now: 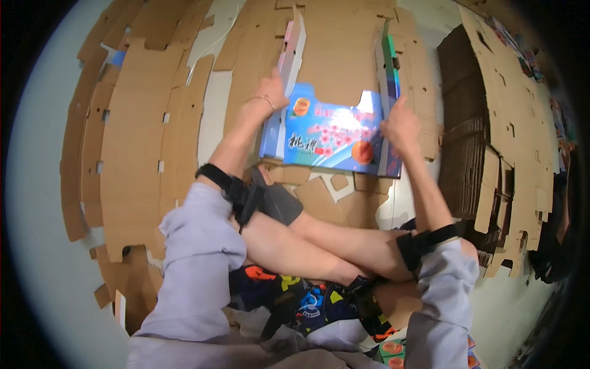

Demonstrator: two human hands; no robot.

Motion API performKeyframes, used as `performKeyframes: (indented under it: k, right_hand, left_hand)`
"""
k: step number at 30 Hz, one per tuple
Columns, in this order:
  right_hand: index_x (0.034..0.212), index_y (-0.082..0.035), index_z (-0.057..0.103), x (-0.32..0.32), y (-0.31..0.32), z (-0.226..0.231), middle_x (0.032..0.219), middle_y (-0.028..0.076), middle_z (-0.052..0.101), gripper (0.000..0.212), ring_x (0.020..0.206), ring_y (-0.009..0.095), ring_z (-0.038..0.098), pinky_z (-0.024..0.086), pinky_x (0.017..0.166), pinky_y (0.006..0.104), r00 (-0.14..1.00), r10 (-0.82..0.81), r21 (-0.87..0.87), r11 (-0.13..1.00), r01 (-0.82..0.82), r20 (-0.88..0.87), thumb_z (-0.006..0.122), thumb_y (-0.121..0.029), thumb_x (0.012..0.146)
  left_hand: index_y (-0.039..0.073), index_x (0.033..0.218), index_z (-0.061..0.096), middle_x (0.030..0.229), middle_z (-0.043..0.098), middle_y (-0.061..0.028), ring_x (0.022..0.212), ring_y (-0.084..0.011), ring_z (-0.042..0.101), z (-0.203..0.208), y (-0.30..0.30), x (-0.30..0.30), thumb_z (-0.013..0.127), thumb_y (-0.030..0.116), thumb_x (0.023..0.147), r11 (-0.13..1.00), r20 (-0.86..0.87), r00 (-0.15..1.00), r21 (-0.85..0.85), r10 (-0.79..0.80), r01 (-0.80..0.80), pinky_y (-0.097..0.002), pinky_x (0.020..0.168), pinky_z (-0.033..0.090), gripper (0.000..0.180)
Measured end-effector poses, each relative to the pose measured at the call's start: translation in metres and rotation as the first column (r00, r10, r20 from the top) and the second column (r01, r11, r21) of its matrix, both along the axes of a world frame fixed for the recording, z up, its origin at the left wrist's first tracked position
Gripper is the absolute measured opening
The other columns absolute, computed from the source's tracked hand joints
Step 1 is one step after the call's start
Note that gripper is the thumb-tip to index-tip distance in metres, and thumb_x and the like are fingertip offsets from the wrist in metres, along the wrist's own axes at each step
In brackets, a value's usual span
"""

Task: The person is assembling cardboard boxes by folding the flat blanks into their structural shapes.

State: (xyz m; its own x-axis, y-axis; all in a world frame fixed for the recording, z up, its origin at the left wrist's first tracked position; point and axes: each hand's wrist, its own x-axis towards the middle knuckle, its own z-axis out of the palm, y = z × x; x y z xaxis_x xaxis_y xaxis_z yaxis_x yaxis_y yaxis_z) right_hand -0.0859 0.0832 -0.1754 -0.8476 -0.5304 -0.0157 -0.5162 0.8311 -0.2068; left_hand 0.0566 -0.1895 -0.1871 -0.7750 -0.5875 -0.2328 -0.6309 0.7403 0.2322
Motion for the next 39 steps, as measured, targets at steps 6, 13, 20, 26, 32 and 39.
performKeyframes:
  k: [6,13,20,26,32,39]
  right_hand:
    - [0.113,0.002,0.042,0.0,0.004,-0.014,0.088,0.022,0.061,0.058,0.081,0.034,0.061,0.046,0.075,0.0404,0.943,-0.088,-0.39,0.895,0.217,0.322,0.065,-0.024,0.066]
    - [0.117,0.005,0.041,-0.003,-0.009,-0.021,0.11,0.027,0.052,0.062,0.106,0.035,0.051,0.039,0.09,0.039,0.875,0.114,-0.668,0.694,0.268,0.47,0.065,-0.016,0.065]
    - [0.122,0.008,0.037,0.026,-0.049,-0.014,0.117,0.027,0.048,0.069,0.11,0.039,0.047,0.037,0.094,0.0403,0.928,-0.057,-0.494,0.834,0.247,0.368,0.064,-0.02,0.065]
    - [0.129,0.004,0.033,0.003,-0.03,-0.043,0.116,0.026,0.05,0.069,0.11,0.036,0.048,0.037,0.094,0.0402,0.918,0.028,-0.595,0.769,0.233,0.396,0.059,-0.012,0.066]
    - [0.132,-0.003,0.034,0.013,-0.023,-0.013,0.105,0.016,0.056,0.067,0.077,0.022,0.059,0.05,0.065,0.0328,0.751,0.153,-0.674,0.579,0.458,0.642,0.045,0.006,0.067]
    - [0.124,-0.002,0.045,0.004,-0.028,-0.032,0.096,0.014,0.059,0.061,0.079,0.022,0.059,0.049,0.068,0.0324,0.866,0.15,-0.716,0.638,0.283,0.476,0.046,0.006,0.064]
  left_hand:
    - [0.006,0.134,0.029,0.112,0.055,-0.0197,0.107,-0.0347,0.052,-0.01,0.006,0.019,0.066,0.01,0.059,0.963,-0.449,0.875,0.261,0.181,-0.066,-0.0361,0.091,0.042,0.083]
    - [0.005,0.131,0.031,0.126,0.044,-0.0145,0.119,-0.0251,0.042,-0.014,0.007,0.008,0.06,0.0,0.059,0.744,-0.499,0.776,0.665,0.387,0.056,-0.0332,0.098,0.034,0.078]
    - [0.005,0.135,0.026,0.122,0.048,-0.0226,0.116,-0.0363,0.045,-0.031,0.009,0.003,0.054,0.003,0.064,0.904,-0.535,0.801,0.426,0.268,-0.017,-0.0385,0.097,0.035,0.076]
    - [0.009,0.137,0.021,0.11,0.054,-0.0288,0.104,-0.0438,0.052,-0.032,0.016,0.0,0.051,0.007,0.068,0.947,-0.432,0.867,0.296,0.247,-0.122,-0.044,0.091,0.041,0.076]
    - [0.004,0.133,0.024,0.099,0.059,-0.0276,0.094,-0.0434,0.057,0.006,0.047,-0.003,0.052,0.007,0.07,0.961,-0.301,0.92,0.187,0.251,-0.201,-0.0451,0.082,0.046,0.069]
    - [0.003,0.116,0.036,0.091,0.062,-0.0237,0.089,-0.0397,0.06,0.006,0.073,-0.014,0.063,0.013,0.071,0.933,-0.249,0.905,-0.011,0.345,-0.358,-0.0455,0.077,0.05,0.054]
